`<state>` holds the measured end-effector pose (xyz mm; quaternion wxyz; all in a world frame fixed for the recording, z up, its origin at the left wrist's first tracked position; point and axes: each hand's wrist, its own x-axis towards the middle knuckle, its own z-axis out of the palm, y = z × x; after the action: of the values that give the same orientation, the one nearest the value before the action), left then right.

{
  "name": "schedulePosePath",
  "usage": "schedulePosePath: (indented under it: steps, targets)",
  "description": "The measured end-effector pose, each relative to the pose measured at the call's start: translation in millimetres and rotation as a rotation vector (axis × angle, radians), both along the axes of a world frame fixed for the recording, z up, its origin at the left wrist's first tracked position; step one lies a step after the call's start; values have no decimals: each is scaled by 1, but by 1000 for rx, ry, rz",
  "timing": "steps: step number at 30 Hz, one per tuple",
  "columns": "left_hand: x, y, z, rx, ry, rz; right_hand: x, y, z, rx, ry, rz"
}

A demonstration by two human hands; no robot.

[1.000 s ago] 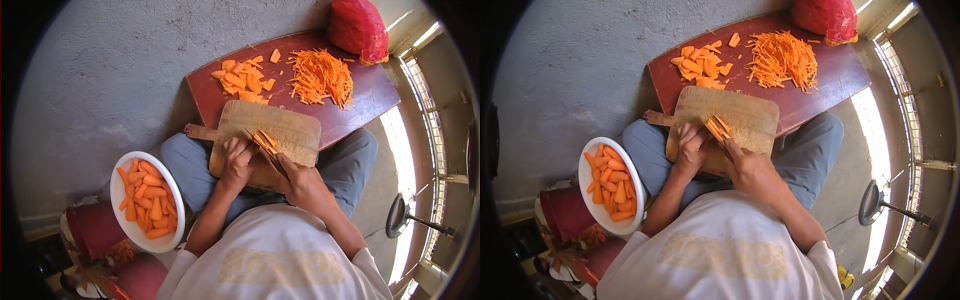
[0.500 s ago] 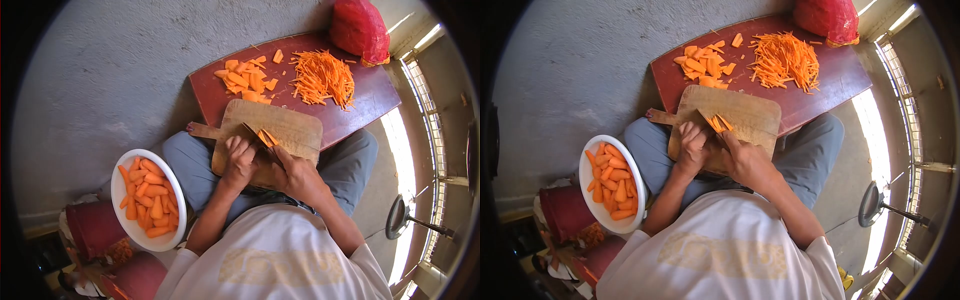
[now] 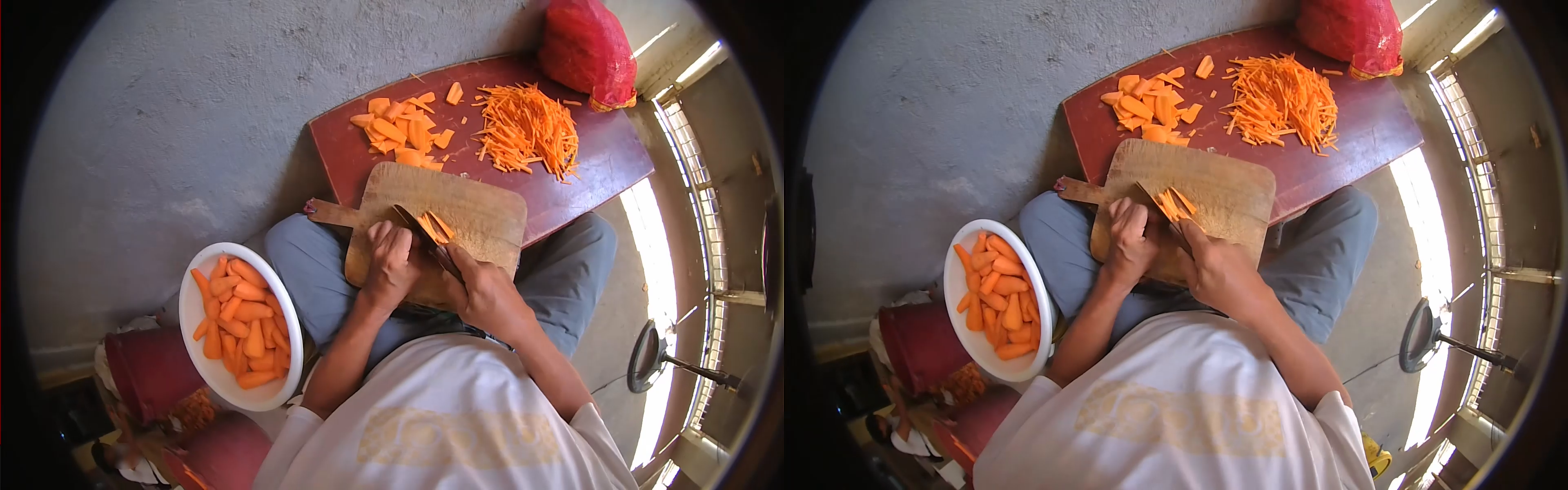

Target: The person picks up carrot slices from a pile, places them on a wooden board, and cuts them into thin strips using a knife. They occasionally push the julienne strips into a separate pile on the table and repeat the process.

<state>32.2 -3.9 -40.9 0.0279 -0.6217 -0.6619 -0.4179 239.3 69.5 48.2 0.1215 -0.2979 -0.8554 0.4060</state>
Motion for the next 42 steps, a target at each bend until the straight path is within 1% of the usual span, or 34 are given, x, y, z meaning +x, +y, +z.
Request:
schedulePosePath:
  steps: [3, 5, 8, 11, 12, 15, 18, 19, 20, 22, 23, 25, 26, 28, 29, 31, 32, 33, 35, 37, 38, 39, 40, 42]
  targets:
    - [0, -1, 4, 17, -2, -22, -4, 1, 11, -22, -14, 9]
    - [-3, -2, 1, -21, -5, -33, 1, -1, 16, -44, -38, 7]
    - [-1, -1, 0, -27, -9, -25, -1, 0, 8, -24, -41, 3]
    - [-2, 0, 0, -5, -47, -16, 2, 7, 4, 31, 151, -9]
    - [-1, 0, 0, 1, -74, -8, 4, 10, 5, 18, 148, -46]
    - [0, -1, 2, 55, -177, 62, 14, 20, 12, -7, 114, -118]
    - [-5, -8, 20, 78, -205, 148, 16, 22, 7, -81, 199, -43]
    - [-10, -11, 22, 79, -193, 186, 16, 18, 6, -157, 157, -21]
    - [-14, -15, 28, 45, -189, 201, 16, 16, 8, -194, 117, -14]
    - [-23, -25, 39, -136, -191, 186, 15, 13, 16, -270, 35, 5]
    - [-25, -31, 39, -185, -194, 166, 19, 16, 6, -210, 51, -21]
    - [-28, -38, 37, -281, -198, 130, 29, 43, -18, -40, 169, -19]
    - [-28, -40, 37, -274, -204, 118, 33, 61, -24, 45, 228, -18]
    - [-24, -40, 36, -261, -219, 87, 35, 107, -24, 112, 188, -67]
    - [-21, -38, 36, -276, -261, 86, 36, 136, -22, 51, 120, -104]
    - [-15, -33, 31, -268, -260, 57, 35, 185, -25, 94, 89, -147]
    - [-13, -29, 28, -265, -258, 46, 32, 199, -28, 199, 125, -152]
    - [-10, -24, 25, -243, -286, 29, 30, 203, -19, 111, 70, -194]
    - [-2, -15, 19, -208, -345, 0, 24, 177, 3, 152, 97, -187]
    - [7, -3, 19, -179, -348, -58, 27, 140, -4, 210, 128, -123]
    - [11, 3, 18, -167, -351, -88, 27, 112, -4, 232, 208, -70]
    - [15, 8, 15, -134, -304, -97, 28, 88, 6, 92, 152, -36]
    - [17, 9, 15, -143, -280, -75, 27, 64, 14, -24, 31, -50]
    - [20, 12, 14, -161, -235, -42, 29, 31, 13, -1, 96, -19]
